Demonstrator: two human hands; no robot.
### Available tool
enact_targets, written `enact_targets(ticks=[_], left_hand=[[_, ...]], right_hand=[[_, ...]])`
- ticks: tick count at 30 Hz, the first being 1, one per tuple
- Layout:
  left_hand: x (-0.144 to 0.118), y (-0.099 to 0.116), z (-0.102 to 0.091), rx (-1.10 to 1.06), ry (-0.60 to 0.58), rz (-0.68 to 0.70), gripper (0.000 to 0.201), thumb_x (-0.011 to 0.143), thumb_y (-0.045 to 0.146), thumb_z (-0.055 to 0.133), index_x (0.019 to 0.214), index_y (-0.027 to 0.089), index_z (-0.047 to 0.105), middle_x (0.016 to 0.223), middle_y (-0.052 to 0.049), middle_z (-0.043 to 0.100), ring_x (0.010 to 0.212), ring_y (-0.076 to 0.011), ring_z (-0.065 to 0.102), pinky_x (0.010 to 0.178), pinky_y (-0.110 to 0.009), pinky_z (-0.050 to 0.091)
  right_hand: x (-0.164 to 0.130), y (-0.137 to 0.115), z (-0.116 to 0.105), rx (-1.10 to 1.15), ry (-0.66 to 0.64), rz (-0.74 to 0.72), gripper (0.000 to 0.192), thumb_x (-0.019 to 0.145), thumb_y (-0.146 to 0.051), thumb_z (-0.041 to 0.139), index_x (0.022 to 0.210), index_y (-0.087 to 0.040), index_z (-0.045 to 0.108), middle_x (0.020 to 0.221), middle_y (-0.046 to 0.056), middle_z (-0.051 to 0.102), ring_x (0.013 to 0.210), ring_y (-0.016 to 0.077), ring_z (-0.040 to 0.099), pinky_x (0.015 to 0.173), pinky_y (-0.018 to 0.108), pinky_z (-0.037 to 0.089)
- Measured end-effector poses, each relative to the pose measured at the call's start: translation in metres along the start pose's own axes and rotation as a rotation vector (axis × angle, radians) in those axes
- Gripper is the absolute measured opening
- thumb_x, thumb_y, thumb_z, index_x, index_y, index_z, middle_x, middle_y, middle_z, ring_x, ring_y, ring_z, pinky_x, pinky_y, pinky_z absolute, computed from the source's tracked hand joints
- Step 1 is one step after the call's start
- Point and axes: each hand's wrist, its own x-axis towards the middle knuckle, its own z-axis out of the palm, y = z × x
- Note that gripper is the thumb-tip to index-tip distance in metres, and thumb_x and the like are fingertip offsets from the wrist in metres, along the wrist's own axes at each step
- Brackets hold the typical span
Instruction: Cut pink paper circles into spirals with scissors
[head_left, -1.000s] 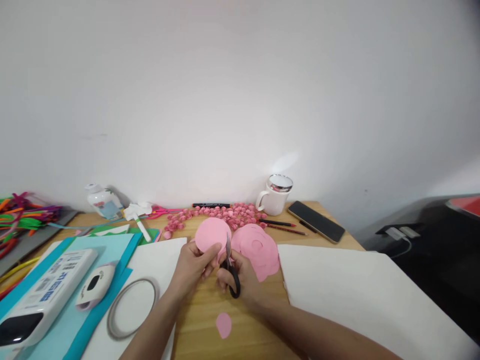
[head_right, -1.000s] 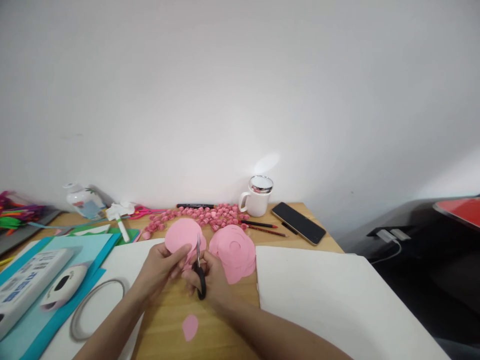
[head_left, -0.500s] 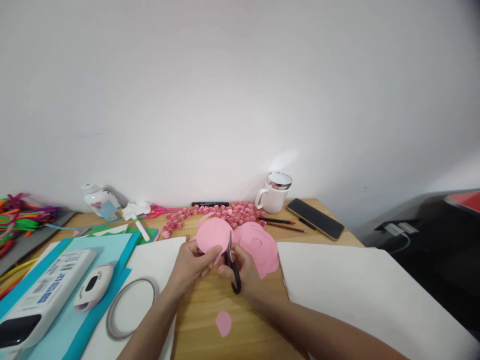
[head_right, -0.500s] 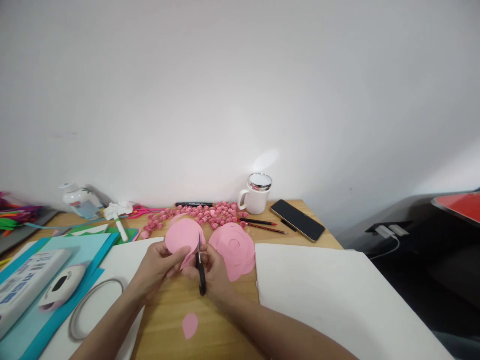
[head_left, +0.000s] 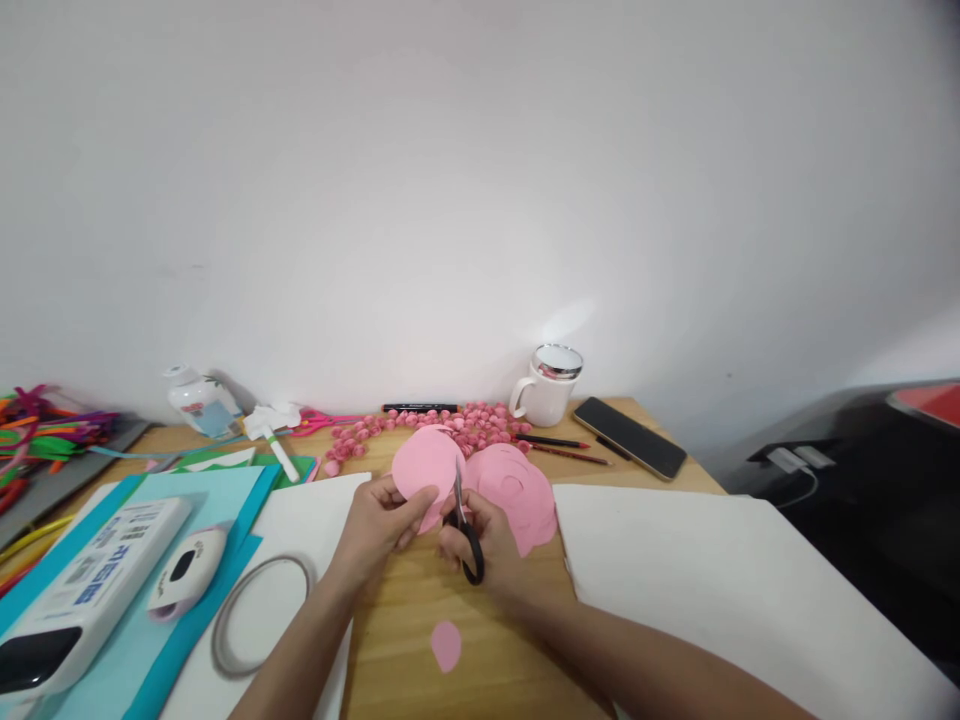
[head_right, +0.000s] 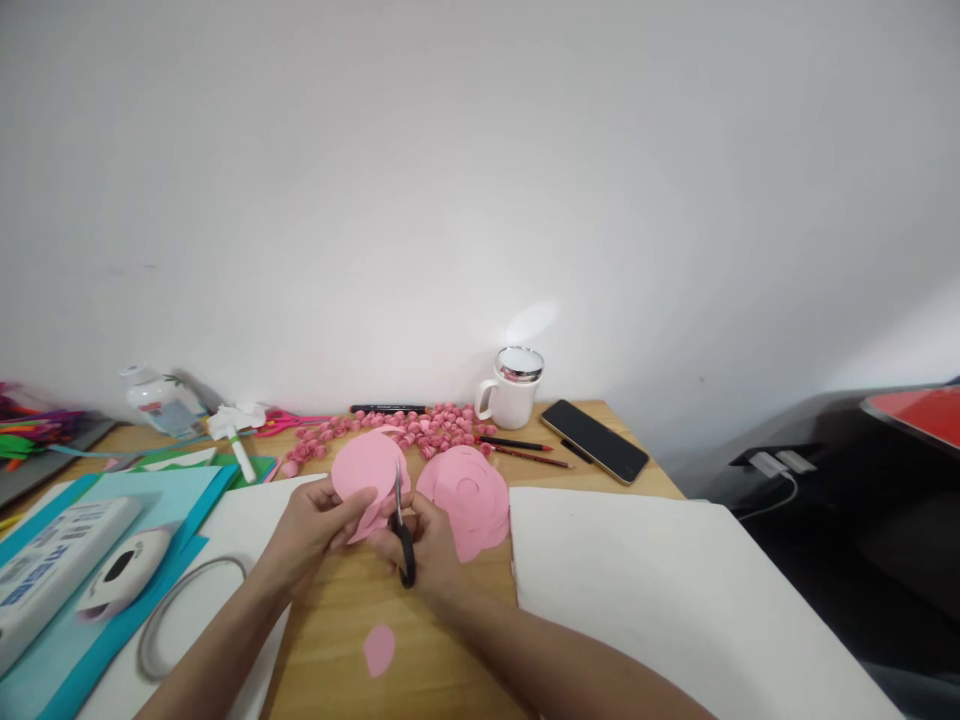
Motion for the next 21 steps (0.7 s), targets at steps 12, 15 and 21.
enact_targets(ticks=[12, 15, 21], left_hand=[[-0.001, 0.000, 0.003, -0.035, 0.000, -0.012, 0.039, 0.065, 0.041, 0.067, 0.045, 0.016, 0.044, 0.031, 0.007, 0.040, 0.032, -0.0038, 0.027, 0.037, -0.019, 0.018], [-0.003, 0.004, 0.004, -0.010, -0.003, -0.015, 0.040, 0.062, 0.042, 0.068, 0.044, 0.016, 0.044, 0.031, 0.007, 0.039, 0.032, -0.0037, 0.026, 0.037, -0.019, 0.017], [-0.003, 0.004, 0.003, 0.007, 0.005, -0.010, 0.039, 0.062, 0.041, 0.068, 0.044, 0.016, 0.044, 0.031, 0.007, 0.039, 0.033, -0.0043, 0.027, 0.038, -0.019, 0.018]], right_hand=[[0.001, -0.001, 0.003, -0.044, -0.001, -0.015, 0.029, 0.061, -0.026, 0.071, 0.075, -0.021, 0.046, 0.053, -0.007, 0.050, 0.043, 0.0089, 0.045, 0.041, 0.020, 0.034], [0.001, -0.008, 0.003, -0.032, 0.057, -0.038, 0.041, 0.055, -0.024, 0.076, 0.083, -0.022, 0.046, 0.065, -0.004, 0.057, 0.057, 0.0124, 0.053, 0.054, 0.023, 0.042], [0.001, -0.009, 0.002, -0.002, 0.044, -0.020, 0.052, 0.054, -0.029, 0.077, 0.093, -0.022, 0.044, 0.067, -0.003, 0.059, 0.060, 0.0148, 0.055, 0.056, 0.025, 0.041]])
